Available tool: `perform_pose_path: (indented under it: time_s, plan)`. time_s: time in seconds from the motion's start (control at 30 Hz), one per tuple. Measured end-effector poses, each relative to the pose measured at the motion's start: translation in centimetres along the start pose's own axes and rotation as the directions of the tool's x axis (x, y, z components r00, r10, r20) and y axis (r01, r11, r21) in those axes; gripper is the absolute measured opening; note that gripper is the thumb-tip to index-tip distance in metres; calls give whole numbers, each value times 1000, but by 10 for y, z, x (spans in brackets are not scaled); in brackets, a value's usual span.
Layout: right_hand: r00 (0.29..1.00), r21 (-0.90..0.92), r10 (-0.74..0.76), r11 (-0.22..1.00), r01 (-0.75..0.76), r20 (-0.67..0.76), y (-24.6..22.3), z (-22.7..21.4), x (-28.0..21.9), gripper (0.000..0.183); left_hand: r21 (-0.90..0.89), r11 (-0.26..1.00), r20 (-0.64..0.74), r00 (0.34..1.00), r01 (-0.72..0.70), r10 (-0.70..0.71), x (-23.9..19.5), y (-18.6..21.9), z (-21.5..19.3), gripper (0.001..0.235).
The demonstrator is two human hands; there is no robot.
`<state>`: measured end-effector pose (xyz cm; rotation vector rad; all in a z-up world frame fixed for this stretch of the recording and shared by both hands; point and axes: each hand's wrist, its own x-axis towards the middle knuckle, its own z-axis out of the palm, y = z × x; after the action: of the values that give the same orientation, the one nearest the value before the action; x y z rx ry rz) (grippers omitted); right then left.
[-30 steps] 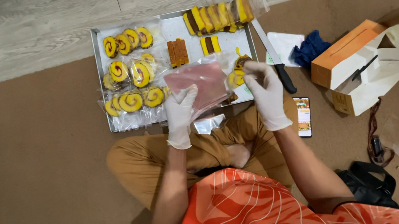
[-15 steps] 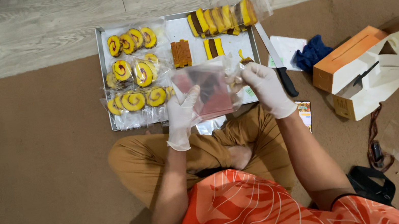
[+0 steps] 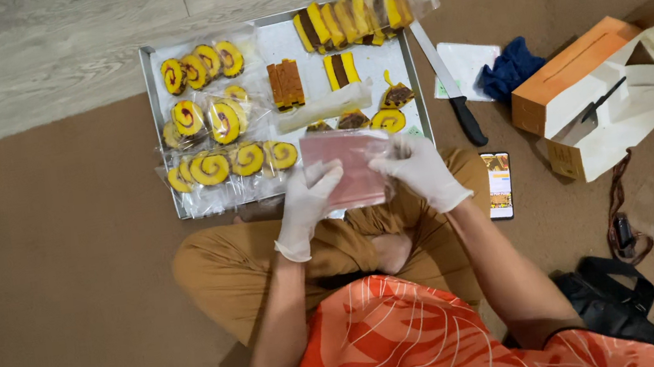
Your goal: The person sits on the floor and packs sliced yellow and brown cakes into clear plastic bags. They handle each cake slice, place it into a bag, and arrange the sealed bags on a metal tray.
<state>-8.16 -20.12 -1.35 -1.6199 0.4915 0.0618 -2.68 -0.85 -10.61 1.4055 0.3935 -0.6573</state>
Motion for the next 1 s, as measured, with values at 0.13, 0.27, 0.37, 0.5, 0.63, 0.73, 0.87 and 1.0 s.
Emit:
perform_pose_path:
  time_s: [0.13,0.27,0.37,0.5,0.63,0.73,0.87,1.0]
  plan:
    - [988,-61,-66,996,58,-138,60,-20,5,11,20,995,-5,995,100,-100,2,-21,1,61]
    - [960,3,82,996,-85,-269,47,-21,-12,8,87,996,-36,999,-12,15,12,-32,16,34]
    - [932,93,74,995,-43,-355,59,-39,-14,13,89,996,-14,1000,23,-21,13,-28,27,28]
    - [852,14,-12,1000,23,-523,41,-68,-8,16,93,993,30,996,75,-79,34,-23,52,36]
    - [610,16,-97,984,177,-787,42,-108,-2,12,10,998,-10,998,-60,60,38,-2,102,31]
    - [456,39,-85,966,256,-886,69,-171,5,12,96,986,45,990,-139,135,61,11,147,36]
    - [463,170,23,945,279,-886,101,-238,9,10,231,933,236,946,-275,221,82,26,211,41]
    - [559,381,189,890,251,-808,91,-228,7,27,596,729,277,939,-336,205,93,43,250,109]
